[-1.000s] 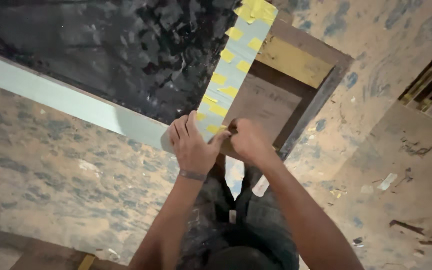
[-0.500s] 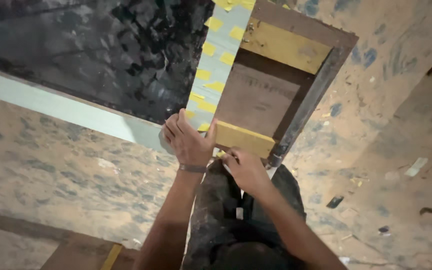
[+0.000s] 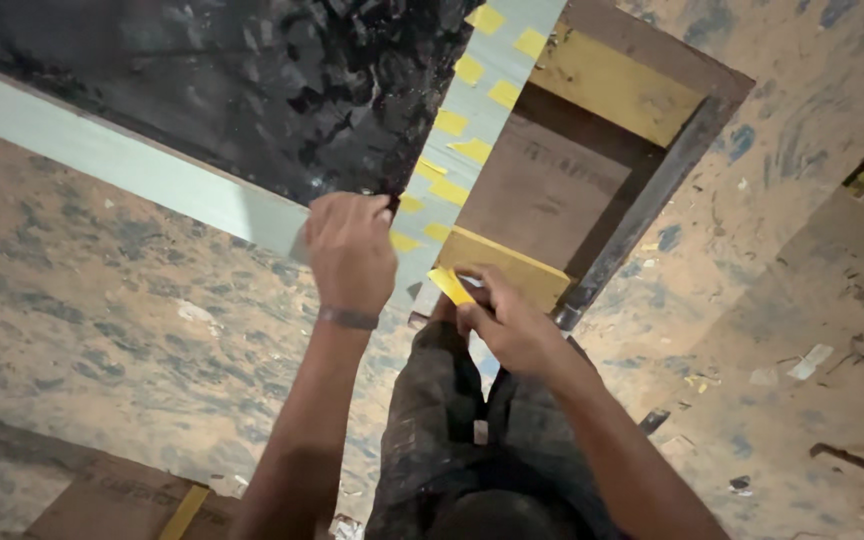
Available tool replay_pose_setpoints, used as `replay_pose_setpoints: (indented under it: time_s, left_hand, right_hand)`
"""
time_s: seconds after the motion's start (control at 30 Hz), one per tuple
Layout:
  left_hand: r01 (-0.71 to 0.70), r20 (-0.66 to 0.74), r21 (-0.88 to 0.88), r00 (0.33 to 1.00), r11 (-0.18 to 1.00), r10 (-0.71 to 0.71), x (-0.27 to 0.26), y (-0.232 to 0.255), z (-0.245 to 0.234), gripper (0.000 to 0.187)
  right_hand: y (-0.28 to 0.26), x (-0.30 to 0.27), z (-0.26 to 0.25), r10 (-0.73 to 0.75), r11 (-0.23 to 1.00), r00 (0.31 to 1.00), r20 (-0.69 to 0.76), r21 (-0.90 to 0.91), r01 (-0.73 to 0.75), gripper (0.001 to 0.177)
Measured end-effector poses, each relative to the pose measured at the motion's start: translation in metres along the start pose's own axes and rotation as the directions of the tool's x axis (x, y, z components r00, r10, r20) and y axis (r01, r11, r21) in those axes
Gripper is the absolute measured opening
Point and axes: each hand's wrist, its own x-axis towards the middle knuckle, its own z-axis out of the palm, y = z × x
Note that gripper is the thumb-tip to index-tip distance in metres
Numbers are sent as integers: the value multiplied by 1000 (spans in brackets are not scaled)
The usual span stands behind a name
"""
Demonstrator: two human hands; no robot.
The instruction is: The person applies yellow masking tape to the edges of a rectangular frame. They tear off pieces of tape and press them along the perimeter of the frame.
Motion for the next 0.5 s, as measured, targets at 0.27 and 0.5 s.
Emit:
replay_pose_setpoints:
  time_s: [0.27, 0.5]
  left_hand:
    - [17, 32, -19, 999, 1000, -17, -39, 4, 8, 89]
    - [115, 26, 50, 993, 992, -116, -46, 9, 24, 79]
  right_hand:
    - [-21, 23, 8, -56, 985, 993, -104, -167, 38, 34]
    - [-24, 21, -5, 7, 908, 978, -207, -408, -93, 30]
